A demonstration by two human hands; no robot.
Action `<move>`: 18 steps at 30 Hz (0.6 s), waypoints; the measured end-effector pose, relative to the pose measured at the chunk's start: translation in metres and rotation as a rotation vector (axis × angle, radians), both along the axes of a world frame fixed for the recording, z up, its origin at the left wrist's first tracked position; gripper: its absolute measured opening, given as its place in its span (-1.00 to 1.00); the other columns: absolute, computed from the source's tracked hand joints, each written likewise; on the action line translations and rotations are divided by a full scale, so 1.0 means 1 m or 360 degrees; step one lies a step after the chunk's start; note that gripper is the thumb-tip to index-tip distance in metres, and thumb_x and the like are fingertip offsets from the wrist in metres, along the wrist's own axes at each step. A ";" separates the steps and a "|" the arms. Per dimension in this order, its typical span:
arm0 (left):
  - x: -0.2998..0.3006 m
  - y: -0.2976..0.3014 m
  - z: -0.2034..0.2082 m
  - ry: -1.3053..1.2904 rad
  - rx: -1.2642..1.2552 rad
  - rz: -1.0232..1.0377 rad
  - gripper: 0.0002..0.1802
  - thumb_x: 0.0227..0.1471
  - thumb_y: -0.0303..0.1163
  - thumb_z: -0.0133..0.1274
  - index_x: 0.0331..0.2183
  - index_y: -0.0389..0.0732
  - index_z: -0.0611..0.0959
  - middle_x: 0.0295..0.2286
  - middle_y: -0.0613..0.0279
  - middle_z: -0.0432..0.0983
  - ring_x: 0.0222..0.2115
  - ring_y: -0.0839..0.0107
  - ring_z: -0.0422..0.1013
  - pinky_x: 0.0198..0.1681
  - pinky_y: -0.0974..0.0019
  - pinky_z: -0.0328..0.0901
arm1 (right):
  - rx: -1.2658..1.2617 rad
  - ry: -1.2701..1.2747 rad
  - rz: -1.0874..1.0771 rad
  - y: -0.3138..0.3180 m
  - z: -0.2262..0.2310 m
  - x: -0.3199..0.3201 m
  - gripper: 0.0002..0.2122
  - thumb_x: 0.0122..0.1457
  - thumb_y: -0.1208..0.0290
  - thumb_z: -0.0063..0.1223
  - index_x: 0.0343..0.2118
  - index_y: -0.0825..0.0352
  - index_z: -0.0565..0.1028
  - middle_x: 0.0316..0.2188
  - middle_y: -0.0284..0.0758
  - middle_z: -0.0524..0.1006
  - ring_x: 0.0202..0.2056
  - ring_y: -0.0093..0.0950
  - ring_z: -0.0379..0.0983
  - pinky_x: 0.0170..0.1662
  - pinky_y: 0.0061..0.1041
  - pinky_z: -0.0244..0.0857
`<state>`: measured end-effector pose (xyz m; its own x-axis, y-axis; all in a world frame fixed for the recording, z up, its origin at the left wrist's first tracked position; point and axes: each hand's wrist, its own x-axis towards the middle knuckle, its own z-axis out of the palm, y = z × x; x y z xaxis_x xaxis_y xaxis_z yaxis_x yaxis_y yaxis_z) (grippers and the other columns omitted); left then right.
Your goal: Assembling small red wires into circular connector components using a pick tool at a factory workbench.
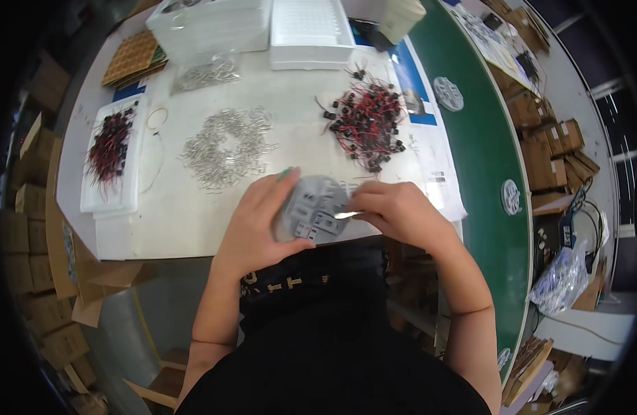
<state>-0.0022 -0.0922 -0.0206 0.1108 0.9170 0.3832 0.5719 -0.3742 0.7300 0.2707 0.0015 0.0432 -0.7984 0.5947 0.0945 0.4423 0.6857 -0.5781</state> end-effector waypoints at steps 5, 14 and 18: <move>-0.002 -0.001 -0.016 0.0089 -0.0086 -0.0102 0.00 -0.31 -0.22 0.58 0.21 -0.19 0.54 0.11 0.02 0.50 0.14 -0.01 0.40 0.21 0.04 0.34 | -0.0071 0.0185 -0.0200 0.055 -0.008 -0.074 -0.81 0.09 0.56 0.30 -0.21 0.31 0.68 -0.26 -0.21 0.65 -0.22 -0.21 0.62 -0.16 -0.28 0.49; -0.003 -0.008 -0.021 0.0059 -0.0052 0.0088 0.02 -0.29 -0.13 0.56 0.23 -0.13 0.51 0.06 0.04 0.48 0.15 -0.02 0.36 0.21 0.03 0.33 | 0.0043 -0.0384 -0.0169 0.088 -0.055 -0.149 -0.84 0.13 0.43 0.26 -0.22 0.31 0.67 -0.34 -0.17 0.66 -0.22 -0.15 0.61 -0.10 -0.24 0.46; 0.002 -0.001 -0.019 -0.0044 -0.0130 0.0025 0.03 -0.30 -0.18 0.57 0.23 -0.15 0.50 0.03 0.02 0.48 0.12 -0.03 0.36 0.17 0.01 0.34 | -0.0057 -0.0257 -0.0275 0.089 -0.056 -0.136 -0.86 0.15 0.44 0.27 -0.26 0.37 0.65 -0.34 -0.21 0.67 -0.24 -0.26 0.62 -0.12 -0.32 0.46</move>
